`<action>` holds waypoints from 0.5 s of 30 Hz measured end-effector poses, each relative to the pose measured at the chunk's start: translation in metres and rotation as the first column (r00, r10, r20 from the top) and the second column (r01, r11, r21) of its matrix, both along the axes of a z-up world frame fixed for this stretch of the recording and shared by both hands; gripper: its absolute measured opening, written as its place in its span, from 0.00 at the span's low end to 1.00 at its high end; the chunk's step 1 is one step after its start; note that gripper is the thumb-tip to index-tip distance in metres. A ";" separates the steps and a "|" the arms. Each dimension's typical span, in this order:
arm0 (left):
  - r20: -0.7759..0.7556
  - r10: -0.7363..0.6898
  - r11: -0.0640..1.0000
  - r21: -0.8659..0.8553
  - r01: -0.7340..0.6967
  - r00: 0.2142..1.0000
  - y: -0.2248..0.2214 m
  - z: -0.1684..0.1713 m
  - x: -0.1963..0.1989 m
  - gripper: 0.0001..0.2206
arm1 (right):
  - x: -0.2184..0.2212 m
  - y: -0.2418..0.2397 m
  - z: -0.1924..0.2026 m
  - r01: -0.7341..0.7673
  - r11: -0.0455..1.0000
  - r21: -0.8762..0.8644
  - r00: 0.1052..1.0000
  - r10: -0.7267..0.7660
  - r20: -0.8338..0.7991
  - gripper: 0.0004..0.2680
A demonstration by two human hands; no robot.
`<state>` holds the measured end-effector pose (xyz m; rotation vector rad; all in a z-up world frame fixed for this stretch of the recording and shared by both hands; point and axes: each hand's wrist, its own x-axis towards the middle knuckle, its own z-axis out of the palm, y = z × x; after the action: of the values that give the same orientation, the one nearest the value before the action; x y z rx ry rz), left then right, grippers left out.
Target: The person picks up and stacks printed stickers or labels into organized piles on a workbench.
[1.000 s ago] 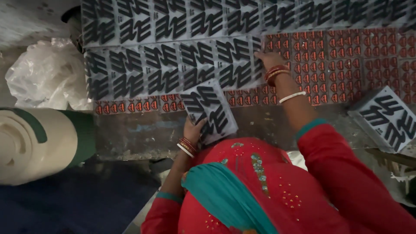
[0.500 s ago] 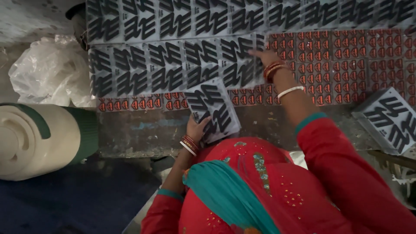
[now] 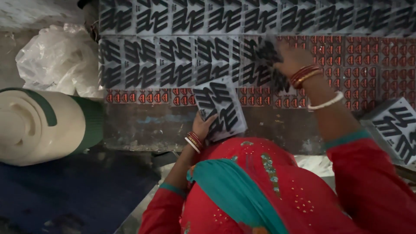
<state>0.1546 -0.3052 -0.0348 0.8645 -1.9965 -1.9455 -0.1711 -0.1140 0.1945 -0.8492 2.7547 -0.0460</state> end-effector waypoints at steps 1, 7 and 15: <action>0.002 0.003 1.000 0.002 -0.003 1.000 -0.002 -0.001 0.001 0.27 | -0.002 0.009 -0.017 -0.003 1.000 0.002 1.000 0.003 0.002 0.25; -0.085 0.030 0.937 0.349 0.002 0.996 -0.005 -0.078 0.007 0.25 | 0.037 0.021 -0.022 -0.135 0.946 -0.295 0.990 0.141 0.000 0.20; -0.064 0.247 0.674 0.728 -0.123 0.967 -0.004 -0.099 0.009 0.27 | 0.054 0.020 -0.108 -0.144 0.930 -0.338 0.982 0.178 0.070 0.20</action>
<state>0.1638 -0.3091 -0.1338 0.9672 -0.9483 -2.5943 -0.1174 -0.0938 0.0864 -1.1213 2.6110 -0.5201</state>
